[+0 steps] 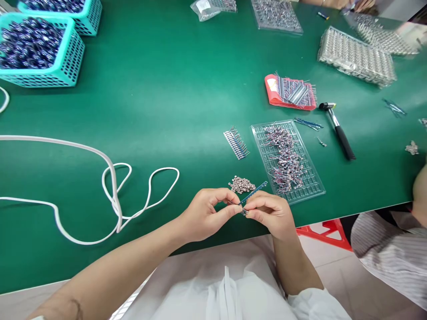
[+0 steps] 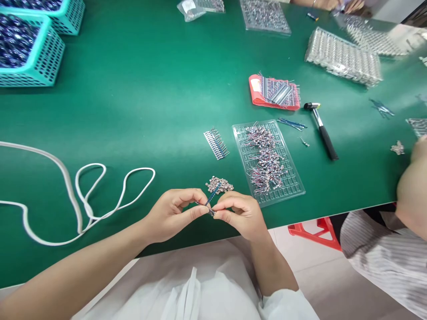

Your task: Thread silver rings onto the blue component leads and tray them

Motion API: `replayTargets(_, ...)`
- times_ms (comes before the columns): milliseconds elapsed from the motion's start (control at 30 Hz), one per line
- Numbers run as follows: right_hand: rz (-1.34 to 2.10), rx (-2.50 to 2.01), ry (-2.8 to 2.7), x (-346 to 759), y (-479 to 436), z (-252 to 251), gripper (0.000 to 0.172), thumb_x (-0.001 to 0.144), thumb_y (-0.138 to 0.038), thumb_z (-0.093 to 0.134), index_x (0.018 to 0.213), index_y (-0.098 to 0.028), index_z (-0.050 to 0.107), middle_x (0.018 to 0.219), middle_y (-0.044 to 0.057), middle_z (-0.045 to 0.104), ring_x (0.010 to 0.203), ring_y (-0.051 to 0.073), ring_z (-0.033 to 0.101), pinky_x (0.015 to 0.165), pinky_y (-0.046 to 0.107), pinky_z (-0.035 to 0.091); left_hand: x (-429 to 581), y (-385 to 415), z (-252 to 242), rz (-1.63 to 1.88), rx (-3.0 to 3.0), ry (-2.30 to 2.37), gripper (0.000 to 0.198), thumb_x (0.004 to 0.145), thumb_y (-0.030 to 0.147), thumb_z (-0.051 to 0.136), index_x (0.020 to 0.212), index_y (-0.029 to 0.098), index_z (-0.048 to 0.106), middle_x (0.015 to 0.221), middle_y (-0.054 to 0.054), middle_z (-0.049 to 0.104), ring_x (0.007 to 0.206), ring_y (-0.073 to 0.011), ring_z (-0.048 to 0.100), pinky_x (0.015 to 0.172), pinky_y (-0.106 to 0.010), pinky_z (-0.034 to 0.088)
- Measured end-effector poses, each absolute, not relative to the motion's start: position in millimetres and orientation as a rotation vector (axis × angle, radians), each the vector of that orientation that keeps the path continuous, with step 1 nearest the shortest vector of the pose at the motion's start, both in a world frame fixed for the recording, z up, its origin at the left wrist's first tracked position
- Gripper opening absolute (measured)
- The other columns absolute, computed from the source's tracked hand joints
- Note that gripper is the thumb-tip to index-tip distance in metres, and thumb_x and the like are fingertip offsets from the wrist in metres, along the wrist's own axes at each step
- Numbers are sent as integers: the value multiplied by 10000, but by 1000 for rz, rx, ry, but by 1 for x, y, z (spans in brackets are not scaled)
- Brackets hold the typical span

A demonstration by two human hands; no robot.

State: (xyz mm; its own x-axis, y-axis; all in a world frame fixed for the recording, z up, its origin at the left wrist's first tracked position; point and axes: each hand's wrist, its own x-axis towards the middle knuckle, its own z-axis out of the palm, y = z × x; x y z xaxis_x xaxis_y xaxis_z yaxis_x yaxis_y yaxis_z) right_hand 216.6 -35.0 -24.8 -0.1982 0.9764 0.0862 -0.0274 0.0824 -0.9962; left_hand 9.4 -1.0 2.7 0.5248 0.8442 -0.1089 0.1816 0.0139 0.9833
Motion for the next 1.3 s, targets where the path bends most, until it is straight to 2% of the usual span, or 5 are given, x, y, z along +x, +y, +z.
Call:
replayTargets(233, 1319, -1007, -1333, 215, -34, -26, 75, 770, -223, 829, 836, -248, 805, 732, 31, 734, 655, 155, 685, 583, 267, 580, 11, -3, 5, 671, 1464, 937, 138, 854, 226, 640, 738, 158, 672, 671, -18, 672, 618, -126, 560, 602, -237, 444)
replayTargets(500, 1345, -1036, -1326, 216, -36, -28, 71, 768, -242, 832, 833, -254, 808, 737, 33, 735, 655, 161, 690, 588, 277, 586, 13, -5, 6, 678, 1433, 956, 135, 848, 221, 647, 734, 155, 676, 678, -26, 693, 639, -139, 594, 618, -245, 470)
replayTargets(700, 1343, -1016, -1343, 217, -37, -30, 131, 780, -203, 822, 878, -288, 809, 761, 14, 738, 675, 151, 690, 611, 270, 584, 14, -6, 7, 682, 1425, 967, 130, 848, 210, 645, 734, 153, 672, 680, -26, 691, 651, -140, 604, 640, -248, 483)
replayTargets(933, 1303, -1042, -1361, 216, -36, -29, 69, 774, -229, 824, 833, -260, 805, 739, 30, 738, 649, 164, 695, 581, 279, 589, 13, -6, 6, 675, 1417, 961, 132, 855, 222, 641, 747, 159, 685, 711, -37, 712, 686, -154, 631, 671, -259, 508)
replayTargets(1300, 1294, -1029, -1375, 217, -37, -32, 110, 778, -215, 825, 865, -280, 807, 748, 25, 741, 687, 170, 699, 611, 287, 592, 13, -7, 7, 688, 1433, 937, 139, 860, 211, 623, 751, 147, 681, 710, -36, 707, 676, -143, 618, 683, -255, 503)
